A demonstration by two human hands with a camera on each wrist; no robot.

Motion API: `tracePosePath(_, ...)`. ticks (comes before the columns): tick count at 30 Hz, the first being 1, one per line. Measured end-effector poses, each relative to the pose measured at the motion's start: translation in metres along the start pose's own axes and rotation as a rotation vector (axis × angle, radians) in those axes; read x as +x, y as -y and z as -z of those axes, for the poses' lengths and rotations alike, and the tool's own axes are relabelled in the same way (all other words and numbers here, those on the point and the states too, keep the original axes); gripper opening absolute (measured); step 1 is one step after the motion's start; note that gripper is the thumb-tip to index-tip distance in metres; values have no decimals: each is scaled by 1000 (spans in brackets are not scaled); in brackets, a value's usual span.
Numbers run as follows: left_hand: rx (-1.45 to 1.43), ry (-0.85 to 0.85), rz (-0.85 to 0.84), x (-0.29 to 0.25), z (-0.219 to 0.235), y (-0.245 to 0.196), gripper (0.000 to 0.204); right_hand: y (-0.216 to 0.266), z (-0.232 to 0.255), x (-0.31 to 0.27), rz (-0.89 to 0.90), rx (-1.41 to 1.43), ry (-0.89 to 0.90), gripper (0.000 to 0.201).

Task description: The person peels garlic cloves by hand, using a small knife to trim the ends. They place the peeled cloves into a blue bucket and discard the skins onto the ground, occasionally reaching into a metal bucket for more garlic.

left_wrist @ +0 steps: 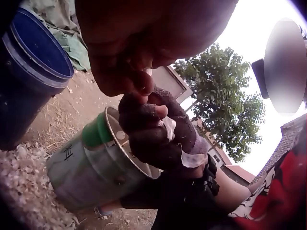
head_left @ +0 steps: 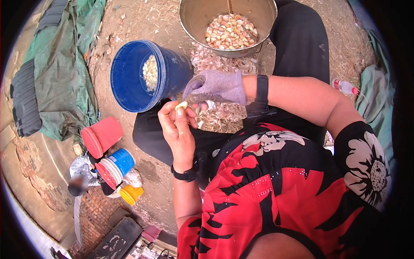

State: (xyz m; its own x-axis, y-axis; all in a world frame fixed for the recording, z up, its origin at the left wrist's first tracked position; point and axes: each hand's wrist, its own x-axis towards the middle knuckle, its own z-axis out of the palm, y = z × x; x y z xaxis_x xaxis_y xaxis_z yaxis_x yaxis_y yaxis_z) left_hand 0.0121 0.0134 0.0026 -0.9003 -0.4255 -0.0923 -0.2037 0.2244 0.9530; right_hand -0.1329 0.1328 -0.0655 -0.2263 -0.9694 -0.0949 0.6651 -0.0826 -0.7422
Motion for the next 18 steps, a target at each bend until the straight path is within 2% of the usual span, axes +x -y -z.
tracePosePath(1, -1, 0, 2, 1, -1, 2, 19, -2, 2, 1, 19, -80, 26, 32)
tracePosePath(2, -118, 4, 38, 2, -2, 4, 22, -3, 3, 1, 17, -80, 25, 32)
tracePosePath(4, -237, 7, 74, 7, -3, 10, 25, 1, 0, -1, 6, -150, -67, 34)
tracePosePath(6, -619, -23, 296, 13, 0, 16, 39, 0, -2, 1, 42, -148, -75, 34)
tracePosePath(7, -622, -25, 296, 15, 1, 16, 39, 0, -4, 3, 80, -145, -82, 34)
tracePosePath(9, -814, 66, 353, 15, 2, 17, 50, 8, -9, 0, 45, -232, -107, 33)
tracePosePath(11, -775, 88, 330, 14, 2, 21, 57, 6, -10, 2, 12, -318, -133, 32)
tracePosePath(13, -534, 96, 339, 13, 3, 22, 58, -1, -9, 9, 253, -581, -136, 26)
tracePosePath(14, -534, 96, 338, 13, 4, 21, 58, -4, -7, 7, 254, -581, -136, 26)
tracePosePath(16, -638, 124, 369, 12, 6, 16, 50, 8, -14, -2, 15, -216, -37, 28)
tracePosePath(17, -636, 124, 367, 11, 8, 17, 50, 12, -13, -4, 18, -216, -36, 28)
tracePosePath(18, -679, 127, 383, 11, 11, 20, 47, 15, -10, -5, 46, -25, 79, 27)
